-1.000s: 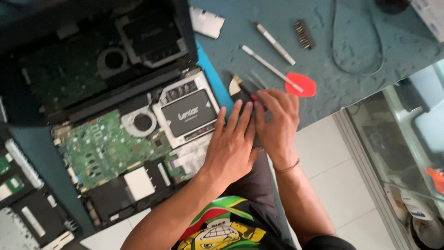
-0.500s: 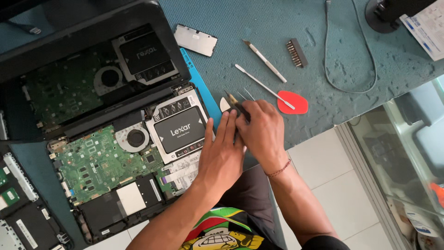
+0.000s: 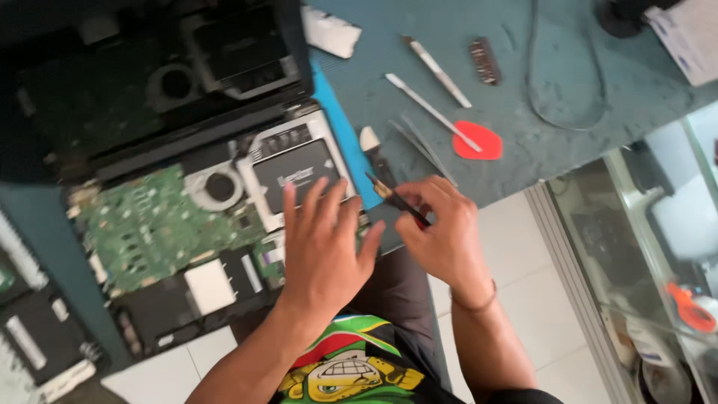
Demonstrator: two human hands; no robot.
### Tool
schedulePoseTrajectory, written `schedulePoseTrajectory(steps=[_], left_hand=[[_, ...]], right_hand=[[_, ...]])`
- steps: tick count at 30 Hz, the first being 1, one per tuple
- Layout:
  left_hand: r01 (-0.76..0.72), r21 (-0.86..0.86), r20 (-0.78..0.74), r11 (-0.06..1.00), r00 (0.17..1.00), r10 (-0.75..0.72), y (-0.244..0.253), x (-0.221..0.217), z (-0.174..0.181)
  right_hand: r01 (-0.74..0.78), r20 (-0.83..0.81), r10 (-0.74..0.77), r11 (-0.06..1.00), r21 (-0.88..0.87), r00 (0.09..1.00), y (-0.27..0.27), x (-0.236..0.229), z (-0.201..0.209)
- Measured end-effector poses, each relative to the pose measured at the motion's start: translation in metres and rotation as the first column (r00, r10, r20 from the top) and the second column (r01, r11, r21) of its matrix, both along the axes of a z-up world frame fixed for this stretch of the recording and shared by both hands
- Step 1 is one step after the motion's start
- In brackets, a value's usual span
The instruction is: The person removes the bottom cover of a laptop and places it aside. They then use a screwdriver to remove screws from the hard drive and SSD, carefully lifting each component out of the laptop chassis and setting them on the workbench.
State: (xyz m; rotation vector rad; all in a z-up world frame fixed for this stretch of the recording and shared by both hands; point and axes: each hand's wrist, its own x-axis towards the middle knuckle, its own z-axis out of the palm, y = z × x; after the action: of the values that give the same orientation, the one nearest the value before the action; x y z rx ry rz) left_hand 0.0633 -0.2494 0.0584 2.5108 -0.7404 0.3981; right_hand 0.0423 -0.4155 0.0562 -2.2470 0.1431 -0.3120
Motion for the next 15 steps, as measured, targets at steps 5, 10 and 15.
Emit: schedulePoseTrajectory(steps=[5, 10, 15], left_hand=[[-0.064, -0.097, 0.004, 0.993, 0.998, 0.065, 0.054, -0.015, -0.008], [-0.022, -0.206, -0.040, 0.978, 0.999, 0.014, 0.100, -0.037, -0.011], [-0.046, -0.267, -0.002, 0.963, 0.999, 0.047, 0.137, -0.056, -0.008]], right_hand=[[-0.286, 0.020, 0.286, 0.952, 0.108, 0.958, 0.030, -0.004, 0.016], [-0.466, 0.016, 0.475, 0.854, 0.233, 0.880, 0.062, -0.009, 0.011], [-0.511, -0.060, 0.565, 0.783, 0.354, 0.823, 0.089, -0.011, 0.010]])
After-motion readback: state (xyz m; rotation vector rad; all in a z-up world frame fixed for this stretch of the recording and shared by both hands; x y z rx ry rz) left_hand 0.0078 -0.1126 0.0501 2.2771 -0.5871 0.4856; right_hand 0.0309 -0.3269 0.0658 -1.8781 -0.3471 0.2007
